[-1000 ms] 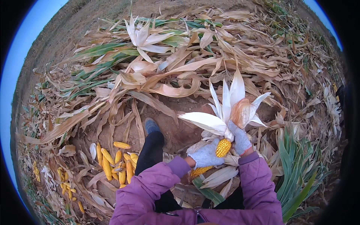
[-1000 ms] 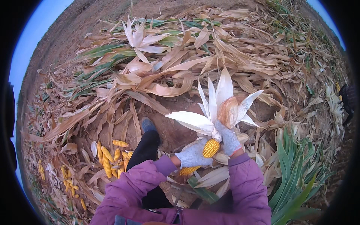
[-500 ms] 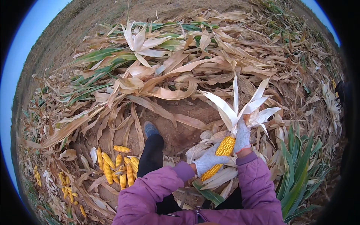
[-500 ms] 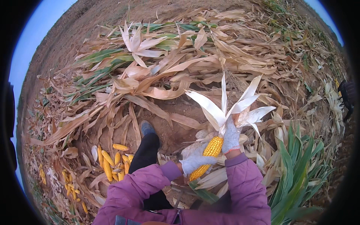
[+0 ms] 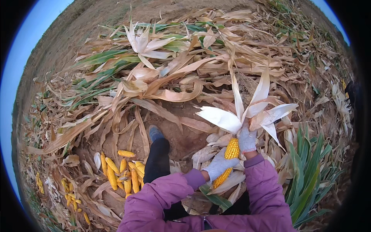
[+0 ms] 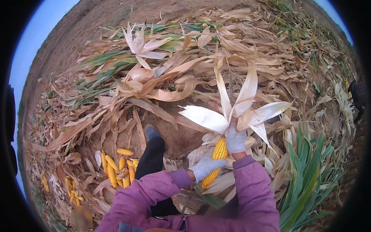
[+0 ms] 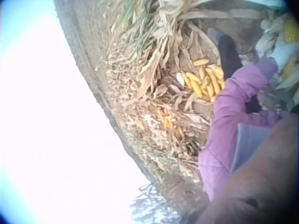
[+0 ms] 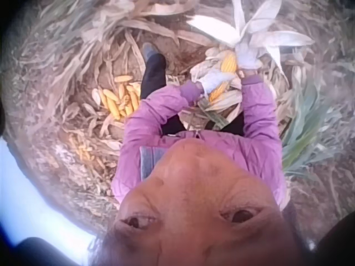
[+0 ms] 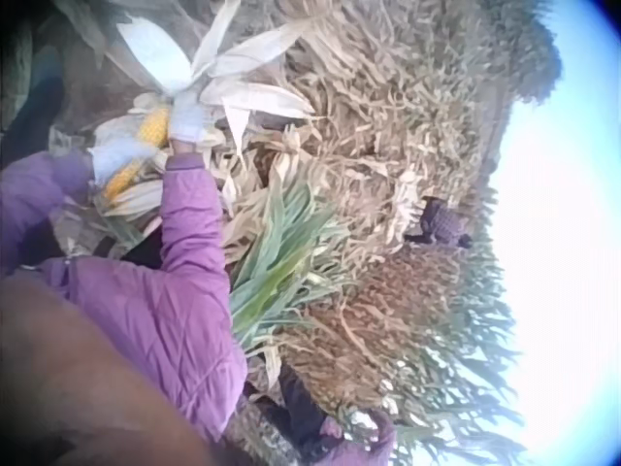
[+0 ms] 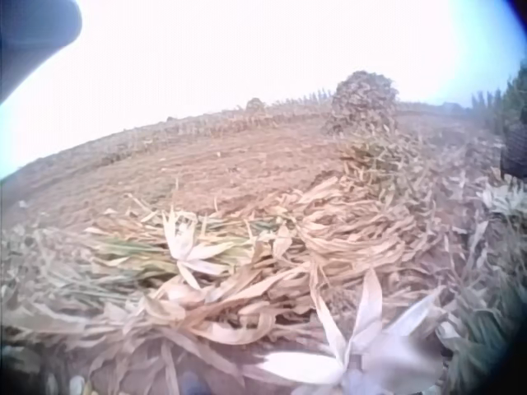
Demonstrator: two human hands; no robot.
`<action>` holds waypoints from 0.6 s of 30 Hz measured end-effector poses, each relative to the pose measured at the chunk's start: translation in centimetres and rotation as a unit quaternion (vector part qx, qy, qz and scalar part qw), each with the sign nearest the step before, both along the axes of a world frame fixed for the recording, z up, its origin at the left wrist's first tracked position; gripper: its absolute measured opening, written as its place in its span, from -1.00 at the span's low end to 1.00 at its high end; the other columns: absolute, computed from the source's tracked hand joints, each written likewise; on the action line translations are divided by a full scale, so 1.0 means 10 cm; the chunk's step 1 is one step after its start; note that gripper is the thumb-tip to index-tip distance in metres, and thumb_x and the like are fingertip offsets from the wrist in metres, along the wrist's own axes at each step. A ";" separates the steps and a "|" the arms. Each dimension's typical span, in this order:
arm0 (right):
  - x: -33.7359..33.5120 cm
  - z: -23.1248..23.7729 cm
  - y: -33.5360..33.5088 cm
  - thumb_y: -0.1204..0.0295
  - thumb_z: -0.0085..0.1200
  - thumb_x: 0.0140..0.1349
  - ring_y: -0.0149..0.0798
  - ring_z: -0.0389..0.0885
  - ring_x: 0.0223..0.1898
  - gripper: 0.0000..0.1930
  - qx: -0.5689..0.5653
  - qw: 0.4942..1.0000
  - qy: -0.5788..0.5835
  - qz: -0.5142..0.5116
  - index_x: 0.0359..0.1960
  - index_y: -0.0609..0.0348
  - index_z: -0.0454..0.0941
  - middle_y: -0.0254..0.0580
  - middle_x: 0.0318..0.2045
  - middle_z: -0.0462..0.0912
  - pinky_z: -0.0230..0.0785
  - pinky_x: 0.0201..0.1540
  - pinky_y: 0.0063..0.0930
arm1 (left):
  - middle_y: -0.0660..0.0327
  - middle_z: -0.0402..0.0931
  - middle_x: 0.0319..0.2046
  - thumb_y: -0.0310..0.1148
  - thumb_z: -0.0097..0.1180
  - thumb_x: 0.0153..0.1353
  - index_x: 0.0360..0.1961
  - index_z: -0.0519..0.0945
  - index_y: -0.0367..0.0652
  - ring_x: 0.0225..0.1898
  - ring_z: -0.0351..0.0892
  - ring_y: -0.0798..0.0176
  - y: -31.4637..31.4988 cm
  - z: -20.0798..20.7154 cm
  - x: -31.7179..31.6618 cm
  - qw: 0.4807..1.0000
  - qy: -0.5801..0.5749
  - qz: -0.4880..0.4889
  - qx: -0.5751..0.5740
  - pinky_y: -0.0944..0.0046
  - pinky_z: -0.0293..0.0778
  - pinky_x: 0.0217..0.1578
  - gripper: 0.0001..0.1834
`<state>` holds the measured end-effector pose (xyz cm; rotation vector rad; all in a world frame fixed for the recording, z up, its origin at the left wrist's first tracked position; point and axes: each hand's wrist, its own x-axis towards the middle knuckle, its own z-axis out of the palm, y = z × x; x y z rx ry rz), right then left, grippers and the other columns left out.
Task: The person sits on the ground in a cornfield and repeatedly shucks corn cobs by hand, removing the husks and placing the cleaned cobs into a growing pile nearby.
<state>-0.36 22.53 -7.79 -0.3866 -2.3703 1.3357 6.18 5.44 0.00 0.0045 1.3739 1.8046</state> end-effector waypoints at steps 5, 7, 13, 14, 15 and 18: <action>0.20 -0.15 -0.07 0.41 0.01 0.30 0.02 0.53 0.04 -0.56 0.467 0.881 0.044 0.065 0.20 0.29 0.37 0.10 0.06 0.52 0.37 0.10 -0.22 | 0.22 0.51 -0.28 -0.16 0.32 0.07 0.09 0.35 -0.24 -0.39 0.50 0.33 -0.07 -0.08 0.00 0.991 0.083 -0.019 -0.102 0.32 0.48 -0.38 -0.36; 0.15 -0.58 0.46 0.38 0.06 0.27 0.09 0.53 0.01 -0.57 -0.019 0.989 0.137 0.052 0.16 0.25 0.42 0.12 0.04 0.52 0.38 0.07 -0.19 | 0.24 0.52 -0.28 -0.15 0.33 0.07 0.10 0.36 -0.23 -0.40 0.51 0.33 0.01 0.16 0.13 0.997 0.032 -0.014 -0.063 0.33 0.49 -0.38 -0.35; 0.17 0.63 0.21 0.23 0.20 0.14 0.13 0.57 -0.02 -0.49 0.281 0.955 0.063 -0.076 0.11 0.17 0.46 0.10 -0.06 0.59 0.40 0.06 -0.15 | 0.28 0.52 -0.25 -0.41 0.26 0.16 0.22 0.32 -0.14 -0.35 0.55 0.38 -0.50 0.61 0.43 0.991 -0.019 -0.007 0.129 0.38 0.52 -0.32 -0.40; 0.25 0.60 0.32 0.22 0.19 0.14 0.22 0.58 -0.11 -0.55 0.323 0.930 0.127 -0.118 0.02 0.18 0.53 0.13 -0.17 0.63 0.40 0.04 -0.11 | 0.22 0.53 -0.32 -0.37 0.25 0.15 0.08 0.37 -0.19 -0.39 0.58 0.31 -0.60 0.52 0.39 0.989 -0.010 0.032 0.145 0.32 0.54 -0.36 -0.51; 0.35 0.52 0.50 0.21 0.18 0.14 0.22 0.58 -0.10 -0.57 0.275 0.953 0.051 -0.117 -0.02 0.21 0.55 0.14 -0.18 0.64 0.40 0.03 -0.11 | 0.16 0.54 -0.39 -0.33 0.24 0.14 -0.06 0.42 -0.24 -0.42 0.60 0.25 -0.72 0.46 0.34 0.985 0.002 0.072 0.157 0.26 0.57 -0.40 -0.61; 0.73 0.70 0.98 0.20 0.20 0.17 0.17 0.56 0.00 -0.54 0.093 0.987 -0.015 -0.129 -0.03 0.34 0.55 0.16 -0.11 0.64 0.36 0.10 -0.12 | 0.10 0.53 -0.30 -0.26 0.21 0.18 0.05 0.37 -0.17 -0.40 0.60 0.20 -1.06 0.37 0.26 0.962 -0.020 0.182 0.202 0.18 0.62 -0.39 -0.53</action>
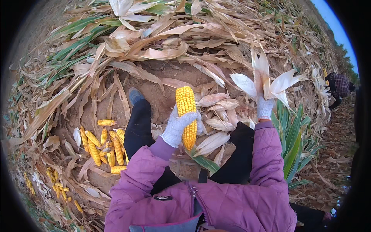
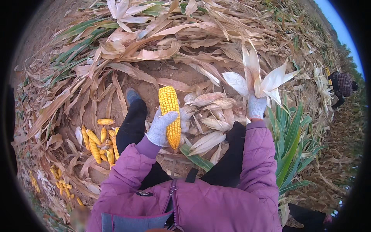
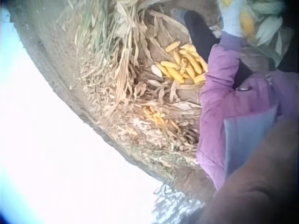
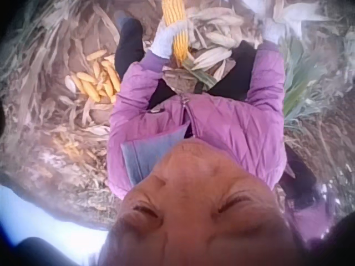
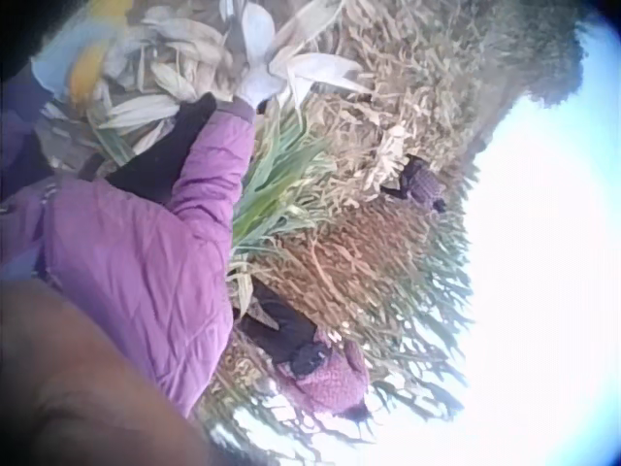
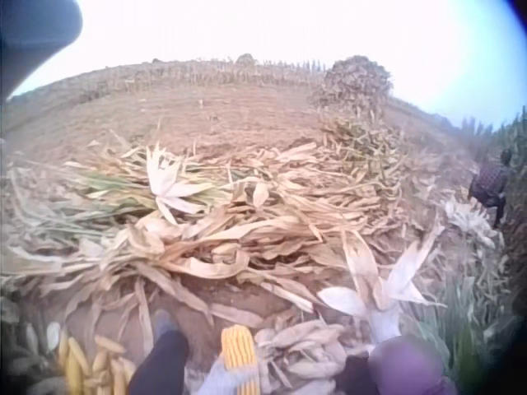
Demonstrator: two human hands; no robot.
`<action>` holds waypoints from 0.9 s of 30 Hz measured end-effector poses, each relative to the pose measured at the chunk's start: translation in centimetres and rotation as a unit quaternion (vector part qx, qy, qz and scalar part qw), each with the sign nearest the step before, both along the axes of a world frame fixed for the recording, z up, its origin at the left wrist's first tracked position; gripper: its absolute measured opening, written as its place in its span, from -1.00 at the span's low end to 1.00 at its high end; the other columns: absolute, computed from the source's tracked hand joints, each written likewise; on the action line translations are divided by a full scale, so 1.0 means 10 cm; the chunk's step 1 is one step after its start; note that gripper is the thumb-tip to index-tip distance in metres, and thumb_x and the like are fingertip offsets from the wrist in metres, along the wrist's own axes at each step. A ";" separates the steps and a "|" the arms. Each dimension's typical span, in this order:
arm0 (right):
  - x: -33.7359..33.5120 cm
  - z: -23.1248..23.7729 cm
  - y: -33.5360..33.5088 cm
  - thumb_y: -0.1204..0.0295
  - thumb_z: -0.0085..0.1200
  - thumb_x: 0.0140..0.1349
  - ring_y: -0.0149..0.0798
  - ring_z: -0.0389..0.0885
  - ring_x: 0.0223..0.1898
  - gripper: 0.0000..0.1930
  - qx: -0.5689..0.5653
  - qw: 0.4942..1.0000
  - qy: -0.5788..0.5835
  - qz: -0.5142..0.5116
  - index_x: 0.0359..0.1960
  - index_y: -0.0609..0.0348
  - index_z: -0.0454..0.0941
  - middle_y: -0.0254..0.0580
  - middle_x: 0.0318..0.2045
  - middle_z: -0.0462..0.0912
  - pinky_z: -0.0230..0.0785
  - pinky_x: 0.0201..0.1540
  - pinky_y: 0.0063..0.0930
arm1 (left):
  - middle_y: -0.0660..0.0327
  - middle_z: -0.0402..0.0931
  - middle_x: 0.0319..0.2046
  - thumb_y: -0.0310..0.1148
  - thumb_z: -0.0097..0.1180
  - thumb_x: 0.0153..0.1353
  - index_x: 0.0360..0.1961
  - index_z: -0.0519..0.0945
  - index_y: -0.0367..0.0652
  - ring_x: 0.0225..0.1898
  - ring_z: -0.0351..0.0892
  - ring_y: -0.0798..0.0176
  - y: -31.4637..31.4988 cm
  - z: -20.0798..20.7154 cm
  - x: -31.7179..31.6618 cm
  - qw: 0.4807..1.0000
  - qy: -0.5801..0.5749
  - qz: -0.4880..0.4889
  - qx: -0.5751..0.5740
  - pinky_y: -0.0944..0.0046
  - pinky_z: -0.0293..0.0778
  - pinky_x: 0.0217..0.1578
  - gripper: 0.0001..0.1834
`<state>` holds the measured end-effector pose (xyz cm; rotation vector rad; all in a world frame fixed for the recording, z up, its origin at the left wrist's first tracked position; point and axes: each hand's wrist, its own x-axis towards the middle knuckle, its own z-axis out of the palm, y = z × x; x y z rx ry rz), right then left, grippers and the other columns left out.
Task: The person sits on the ground in a cornfield and repeatedly shucks corn cobs by hand, removing the husks and placing the cleaned cobs into a growing pile nearby.
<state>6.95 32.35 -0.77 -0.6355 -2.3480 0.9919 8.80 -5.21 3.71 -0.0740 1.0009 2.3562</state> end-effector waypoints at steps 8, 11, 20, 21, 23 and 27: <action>2.40 0.58 2.28 0.02 0.11 0.24 -0.08 0.54 0.06 -0.39 -0.098 0.905 -0.017 -0.413 0.19 0.22 0.46 0.12 0.13 0.50 0.44 0.04 -0.23 | 0.15 0.51 -0.29 -0.14 0.18 0.21 0.06 0.38 -0.10 -0.32 0.55 0.15 -0.47 0.01 0.03 0.973 -0.076 0.125 0.178 0.07 0.57 -0.28 -0.53; 3.00 0.53 2.51 0.08 0.07 0.26 -0.10 0.54 0.05 -0.43 -0.117 0.892 -0.053 -0.434 0.17 0.24 0.46 0.10 0.11 0.51 0.43 0.05 -0.26 | 0.15 0.50 -0.28 -0.14 0.20 0.21 0.00 0.40 -0.11 -0.32 0.53 0.18 -0.71 0.12 0.02 0.941 -0.072 0.177 0.280 0.11 0.53 -0.26 -0.57; 3.06 0.21 2.19 0.25 -0.03 0.33 -0.16 0.53 0.02 -0.57 -0.165 0.884 -0.172 -0.402 0.12 0.28 0.47 0.05 0.04 0.55 0.37 0.06 -0.34 | 0.20 0.40 -0.29 -0.12 0.26 0.18 -0.10 0.40 -0.21 -0.33 0.45 0.25 -2.16 -0.01 0.06 0.834 0.019 0.399 0.379 0.22 0.50 -0.25 -0.54; 3.02 0.20 2.18 0.27 -0.04 0.34 -0.16 0.53 0.02 -0.58 -0.164 0.886 -0.180 -0.394 0.12 0.29 0.47 0.05 0.03 0.55 0.37 0.06 -0.34 | 0.17 0.42 -0.31 -0.14 0.26 0.17 -0.13 0.42 -0.23 -0.32 0.47 0.21 -2.35 -0.03 0.05 0.821 0.001 0.447 0.355 0.17 0.53 -0.22 -0.56; 2.95 0.16 2.16 0.30 -0.06 0.35 -0.18 0.52 0.02 -0.61 -0.159 0.898 -0.181 -0.369 0.11 0.30 0.47 0.03 0.01 0.56 0.35 0.06 -0.36 | 0.12 0.47 -0.34 -0.18 0.27 0.17 -0.18 0.44 -0.26 -0.32 0.52 0.15 -2.65 -0.11 -0.08 0.773 -0.047 0.533 0.341 0.09 0.59 -0.15 -0.60; 1.97 0.12 1.97 0.38 -0.10 0.38 -0.20 0.52 0.01 -0.66 -0.059 0.981 -0.087 -0.163 0.08 0.32 0.48 0.01 -0.02 0.57 0.33 0.07 -0.40 | 0.05 0.58 -0.27 -0.35 0.15 0.27 -0.18 0.54 -0.30 -0.35 0.57 0.14 -2.51 -0.06 -0.30 0.817 -0.073 0.477 0.315 0.14 0.62 -0.18 -0.78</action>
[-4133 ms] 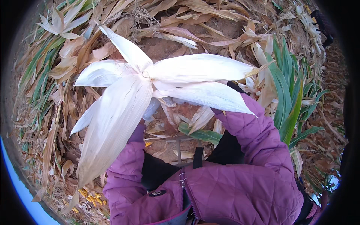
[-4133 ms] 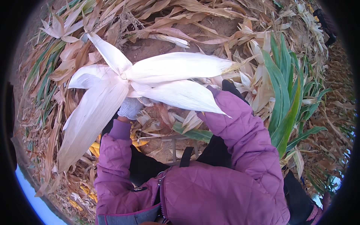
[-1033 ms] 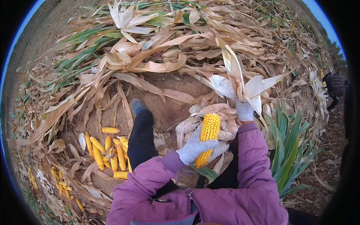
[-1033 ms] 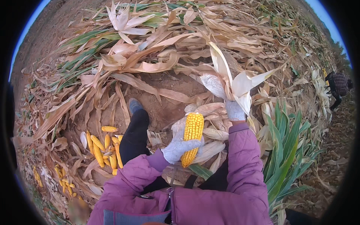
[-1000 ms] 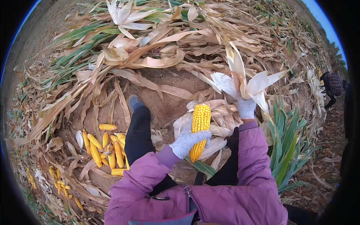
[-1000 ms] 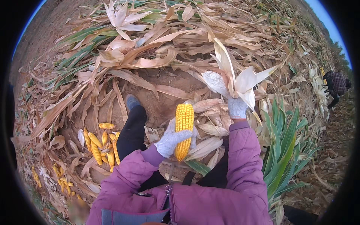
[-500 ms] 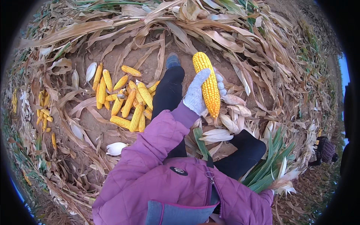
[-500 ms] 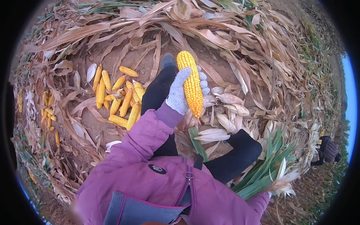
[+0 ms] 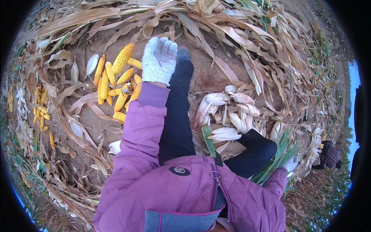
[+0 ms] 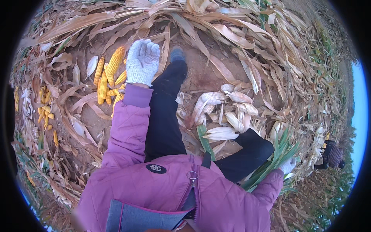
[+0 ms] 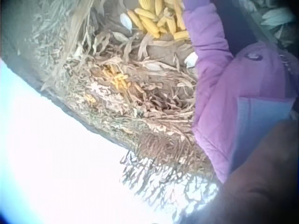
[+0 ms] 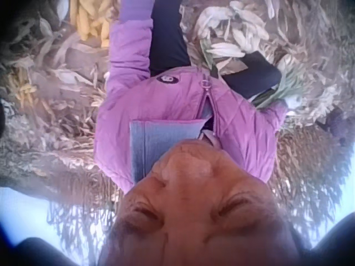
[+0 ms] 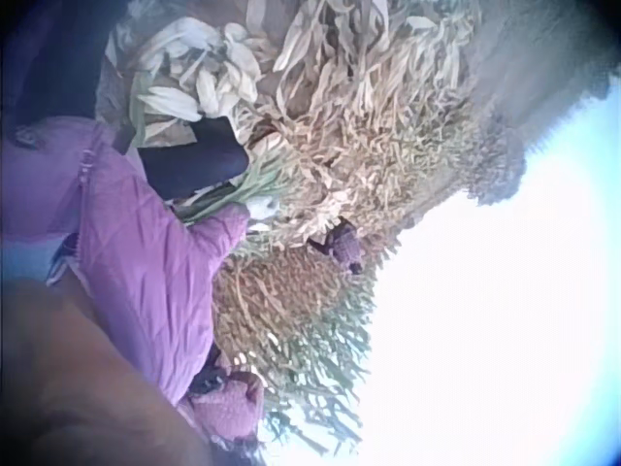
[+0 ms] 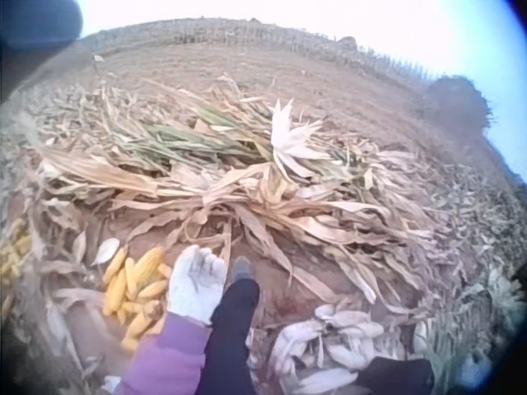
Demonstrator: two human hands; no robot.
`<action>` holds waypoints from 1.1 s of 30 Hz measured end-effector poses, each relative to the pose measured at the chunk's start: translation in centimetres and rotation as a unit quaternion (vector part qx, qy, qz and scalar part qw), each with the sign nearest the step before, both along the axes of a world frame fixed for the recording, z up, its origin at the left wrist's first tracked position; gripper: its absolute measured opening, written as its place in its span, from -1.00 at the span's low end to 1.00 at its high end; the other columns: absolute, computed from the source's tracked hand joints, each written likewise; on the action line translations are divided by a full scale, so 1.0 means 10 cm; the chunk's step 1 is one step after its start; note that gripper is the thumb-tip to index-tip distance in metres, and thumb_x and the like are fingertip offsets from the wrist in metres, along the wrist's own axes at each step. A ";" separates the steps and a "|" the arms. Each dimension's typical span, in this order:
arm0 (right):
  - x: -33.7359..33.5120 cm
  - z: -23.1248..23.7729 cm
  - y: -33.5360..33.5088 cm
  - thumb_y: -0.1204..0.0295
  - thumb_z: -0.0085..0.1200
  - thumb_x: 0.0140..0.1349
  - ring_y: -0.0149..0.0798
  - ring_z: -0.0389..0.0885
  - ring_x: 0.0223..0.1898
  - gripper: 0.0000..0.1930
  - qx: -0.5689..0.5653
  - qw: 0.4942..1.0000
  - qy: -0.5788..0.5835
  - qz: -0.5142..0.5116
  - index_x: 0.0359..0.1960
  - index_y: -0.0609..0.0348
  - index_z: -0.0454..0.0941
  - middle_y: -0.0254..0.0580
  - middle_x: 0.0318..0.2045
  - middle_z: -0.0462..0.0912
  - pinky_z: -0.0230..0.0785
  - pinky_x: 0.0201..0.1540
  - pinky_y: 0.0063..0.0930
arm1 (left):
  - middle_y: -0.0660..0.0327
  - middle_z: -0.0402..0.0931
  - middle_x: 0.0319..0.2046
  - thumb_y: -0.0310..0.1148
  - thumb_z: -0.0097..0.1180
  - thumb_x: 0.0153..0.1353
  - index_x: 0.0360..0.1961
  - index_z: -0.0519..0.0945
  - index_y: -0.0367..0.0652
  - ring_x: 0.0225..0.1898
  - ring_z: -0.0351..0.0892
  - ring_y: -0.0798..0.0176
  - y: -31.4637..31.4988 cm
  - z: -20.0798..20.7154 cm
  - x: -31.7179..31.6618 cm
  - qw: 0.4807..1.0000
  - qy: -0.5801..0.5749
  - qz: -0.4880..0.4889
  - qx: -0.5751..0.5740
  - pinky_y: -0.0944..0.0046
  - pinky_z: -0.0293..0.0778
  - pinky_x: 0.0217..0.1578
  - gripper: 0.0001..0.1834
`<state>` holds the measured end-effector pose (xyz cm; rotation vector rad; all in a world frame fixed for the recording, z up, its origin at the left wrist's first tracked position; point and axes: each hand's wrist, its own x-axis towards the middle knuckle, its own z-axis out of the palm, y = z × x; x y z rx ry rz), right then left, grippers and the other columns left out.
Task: The person sits on the ground in a cornfield and repeatedly shucks corn cobs by hand, removing the husks and placing the cleaned cobs into a growing pile nearby.
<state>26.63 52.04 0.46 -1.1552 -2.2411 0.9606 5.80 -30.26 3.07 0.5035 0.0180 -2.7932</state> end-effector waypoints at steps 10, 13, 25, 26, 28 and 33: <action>-0.02 -1.36 -4.76 -0.04 -0.24 0.40 0.01 0.59 0.00 -0.47 -0.269 0.635 -0.445 0.572 0.09 0.14 0.48 0.05 -0.09 0.63 0.38 0.09 -0.28 | 0.04 0.62 -0.22 -0.29 0.11 0.31 -0.06 0.59 -0.19 -0.28 0.65 0.16 1.20 -0.12 -0.64 0.924 0.084 -0.312 -0.205 0.12 0.64 -0.22 -0.74; 0.14 -1.24 -5.10 -0.14 -0.28 0.35 0.07 0.63 -0.17 -0.45 -0.235 0.482 -0.557 0.635 -0.16 -0.04 0.66 0.06 -0.27 0.67 0.45 -0.05 -0.12 | 0.06 0.63 -0.22 -0.29 0.08 0.33 -0.01 0.57 -0.19 -0.28 0.66 0.17 1.29 -0.28 -0.46 0.895 -0.014 -0.381 -0.230 0.12 0.64 -0.23 -0.72; -0.01 -1.30 -5.27 -0.06 -0.29 0.36 0.13 0.63 -0.26 -0.43 -0.190 0.529 -0.457 0.689 -0.35 0.11 0.67 0.05 -0.36 0.66 0.47 -0.15 -0.04 | 0.08 0.61 -0.20 -0.35 0.03 0.35 0.11 0.47 -0.27 -0.30 0.62 0.24 1.88 -0.03 -0.83 0.817 0.072 -0.445 -0.360 0.22 0.59 -0.26 -0.65; 0.01 -1.30 -5.24 -0.02 -0.24 0.36 0.13 0.62 -0.23 -0.48 -0.193 0.564 -0.425 0.681 -0.31 0.12 0.66 0.05 -0.33 0.66 0.47 -0.12 -0.06 | 0.08 0.62 -0.21 -0.35 0.03 0.35 0.10 0.48 -0.26 -0.30 0.62 0.24 1.88 -0.08 -0.73 0.809 0.080 -0.459 -0.358 0.22 0.60 -0.26 -0.65; 0.06 -1.39 -5.15 0.09 -0.13 0.34 0.11 0.60 -0.16 -0.61 -0.202 0.659 -0.347 0.636 -0.24 0.13 0.62 0.06 -0.26 0.65 0.45 -0.08 -0.12 | 0.08 0.62 -0.23 -0.35 0.05 0.34 0.07 0.50 -0.24 -0.32 0.63 0.24 1.86 -0.23 -0.60 0.778 0.029 -0.486 -0.397 0.21 0.61 -0.29 -0.68; -0.49 -1.76 -4.40 0.30 0.00 0.22 0.08 0.60 -0.17 -0.81 -0.072 0.870 -0.245 0.423 -0.23 0.08 0.58 0.01 -0.27 0.64 0.44 -0.08 -0.10 | 0.10 0.62 -0.27 -0.35 0.09 0.30 -0.01 0.54 -0.19 -0.37 0.63 0.24 1.97 -0.48 -0.80 0.765 -0.042 -0.462 -0.446 0.21 0.62 -0.34 -0.73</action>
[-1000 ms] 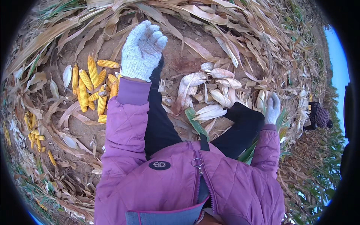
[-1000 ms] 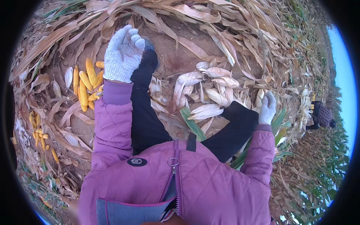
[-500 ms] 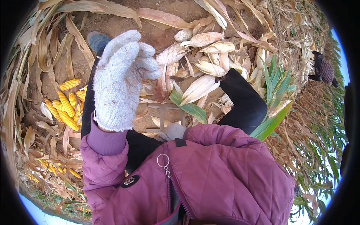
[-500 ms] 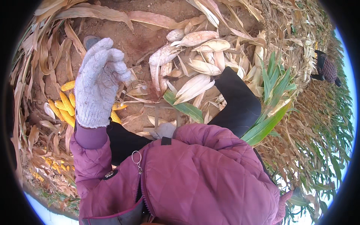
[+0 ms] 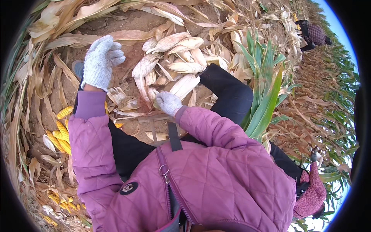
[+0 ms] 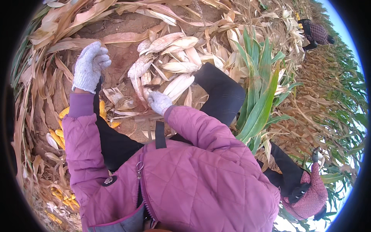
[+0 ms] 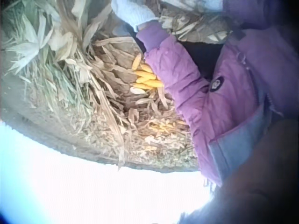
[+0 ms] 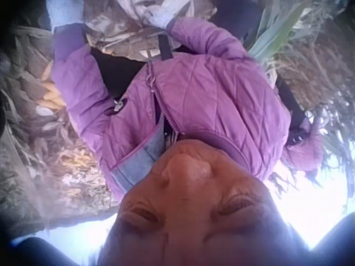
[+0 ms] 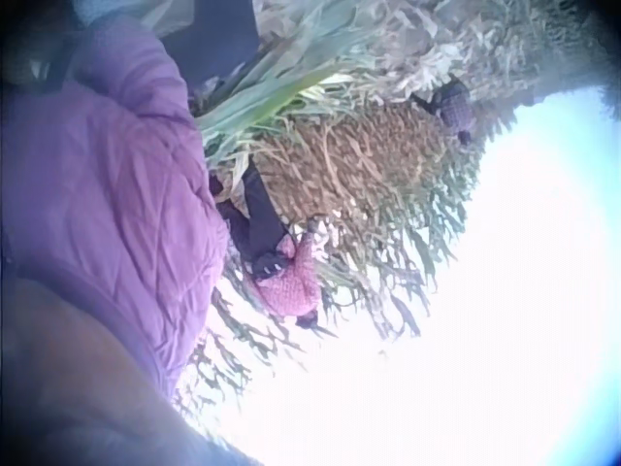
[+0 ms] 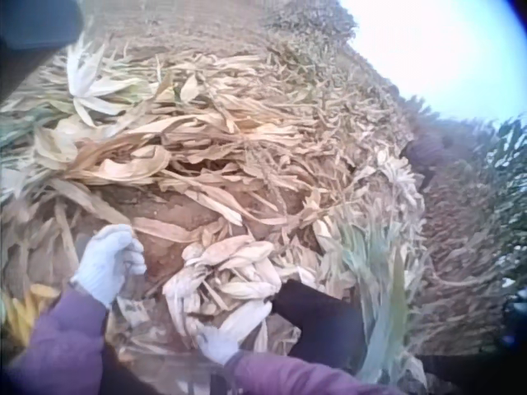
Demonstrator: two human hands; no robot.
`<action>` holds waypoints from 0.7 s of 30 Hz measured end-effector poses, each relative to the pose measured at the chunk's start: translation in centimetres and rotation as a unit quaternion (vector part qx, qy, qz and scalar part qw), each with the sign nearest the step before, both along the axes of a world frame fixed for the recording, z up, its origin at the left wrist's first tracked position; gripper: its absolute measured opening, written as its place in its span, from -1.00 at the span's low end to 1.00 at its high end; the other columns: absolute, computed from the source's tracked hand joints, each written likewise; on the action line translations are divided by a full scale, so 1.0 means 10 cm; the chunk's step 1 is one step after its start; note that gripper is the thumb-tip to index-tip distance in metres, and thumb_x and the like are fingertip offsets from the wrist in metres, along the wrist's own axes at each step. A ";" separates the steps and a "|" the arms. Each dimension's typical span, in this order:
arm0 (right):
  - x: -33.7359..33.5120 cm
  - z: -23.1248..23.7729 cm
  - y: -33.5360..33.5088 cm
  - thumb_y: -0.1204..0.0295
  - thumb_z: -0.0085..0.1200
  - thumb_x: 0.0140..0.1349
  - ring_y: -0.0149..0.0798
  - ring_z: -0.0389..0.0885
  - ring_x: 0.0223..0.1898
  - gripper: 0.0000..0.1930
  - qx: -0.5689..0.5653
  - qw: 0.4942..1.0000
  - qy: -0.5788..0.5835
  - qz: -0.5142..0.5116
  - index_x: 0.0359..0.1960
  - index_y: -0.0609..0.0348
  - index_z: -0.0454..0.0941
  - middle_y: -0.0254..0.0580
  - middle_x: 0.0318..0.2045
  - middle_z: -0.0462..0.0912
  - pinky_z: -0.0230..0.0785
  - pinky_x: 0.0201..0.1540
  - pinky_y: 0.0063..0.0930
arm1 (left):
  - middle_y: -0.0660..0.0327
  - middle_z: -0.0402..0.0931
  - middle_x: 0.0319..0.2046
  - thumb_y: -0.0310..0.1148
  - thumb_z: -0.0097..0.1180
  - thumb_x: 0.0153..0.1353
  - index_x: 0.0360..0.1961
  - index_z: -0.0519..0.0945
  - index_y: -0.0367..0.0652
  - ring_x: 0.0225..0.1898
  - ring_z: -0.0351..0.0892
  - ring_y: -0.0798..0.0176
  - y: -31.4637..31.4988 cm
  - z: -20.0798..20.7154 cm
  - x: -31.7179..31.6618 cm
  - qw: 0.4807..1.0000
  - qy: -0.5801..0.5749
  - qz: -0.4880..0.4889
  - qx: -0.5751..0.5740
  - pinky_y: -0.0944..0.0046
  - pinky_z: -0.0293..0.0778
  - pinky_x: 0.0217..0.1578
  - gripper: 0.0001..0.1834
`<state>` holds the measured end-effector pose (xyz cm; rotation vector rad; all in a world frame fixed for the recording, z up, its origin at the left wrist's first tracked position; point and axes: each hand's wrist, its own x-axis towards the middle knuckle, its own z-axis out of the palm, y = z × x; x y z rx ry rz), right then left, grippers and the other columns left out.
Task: The person sits on the ground in a cornfield and repeatedly shucks corn cobs by hand, removing the husks and placing the cleaned cobs into a growing pile nearby.
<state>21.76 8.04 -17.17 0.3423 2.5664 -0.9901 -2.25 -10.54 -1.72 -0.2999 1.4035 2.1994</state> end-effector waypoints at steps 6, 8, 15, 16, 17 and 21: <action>-0.62 -0.22 1.27 0.43 0.02 0.14 0.03 0.62 -0.11 -0.70 0.197 0.980 0.005 -0.039 -0.07 0.05 0.61 0.01 -0.22 0.66 0.44 -0.01 -0.13 | 0.12 0.61 -0.27 -0.35 0.08 0.32 0.04 0.52 -0.20 -0.36 0.62 0.27 0.36 0.12 0.01 0.997 0.053 -0.051 0.017 0.25 0.60 -0.34 -0.70; -0.59 -0.52 1.65 0.46 0.02 0.11 0.01 0.61 -0.06 -0.60 0.254 0.965 0.031 -0.059 0.04 0.02 0.58 0.01 -0.15 0.65 0.41 0.05 -0.14 | 0.13 0.61 -0.26 -0.35 0.06 0.33 0.07 0.50 -0.21 -0.35 0.62 0.28 0.40 0.16 0.05 0.995 0.061 -0.071 0.021 0.26 0.60 -0.34 -0.68; -0.62 -0.83 2.65 0.30 0.12 0.13 -0.02 0.50 0.15 -0.54 0.346 0.919 -0.107 -0.154 0.11 0.06 0.51 0.03 0.08 0.55 0.34 0.19 -0.21 | 0.15 0.60 -0.25 -0.37 0.00 0.36 0.12 0.46 -0.27 -0.37 0.59 0.33 0.54 0.38 0.09 0.997 0.032 -0.052 -0.054 0.32 0.55 -0.35 -0.65; -0.64 -0.92 2.78 0.22 0.17 0.11 -0.01 0.47 0.17 -0.45 0.346 0.915 -0.137 -0.157 0.18 0.06 0.46 0.05 0.12 0.53 0.33 0.21 -0.21 | 0.12 0.60 -0.26 -0.36 0.00 0.36 0.10 0.46 -0.29 -0.37 0.60 0.31 0.60 0.40 0.10 0.996 0.028 -0.053 -0.068 0.31 0.57 -0.36 -0.65; -0.69 -0.99 2.84 0.16 0.17 0.11 -0.01 0.45 0.20 -0.40 0.326 0.922 -0.102 -0.183 0.21 0.07 0.43 0.05 0.15 0.50 0.30 0.24 -0.21 | 0.13 0.60 -0.26 -0.36 -0.01 0.36 0.11 0.46 -0.30 -0.38 0.59 0.31 0.64 0.41 0.11 0.995 0.029 -0.052 -0.080 0.31 0.57 -0.36 -0.65; -0.93 -1.15 2.71 -0.10 0.13 0.12 -0.03 0.32 0.31 -0.15 0.126 0.946 -0.088 -0.285 0.34 0.20 0.24 0.08 0.27 0.37 0.15 0.34 -0.25 | 0.13 0.59 -0.27 -0.36 -0.02 0.36 0.12 0.45 -0.31 -0.39 0.58 0.31 0.79 0.41 0.12 0.993 0.021 -0.054 -0.108 0.32 0.56 -0.36 -0.64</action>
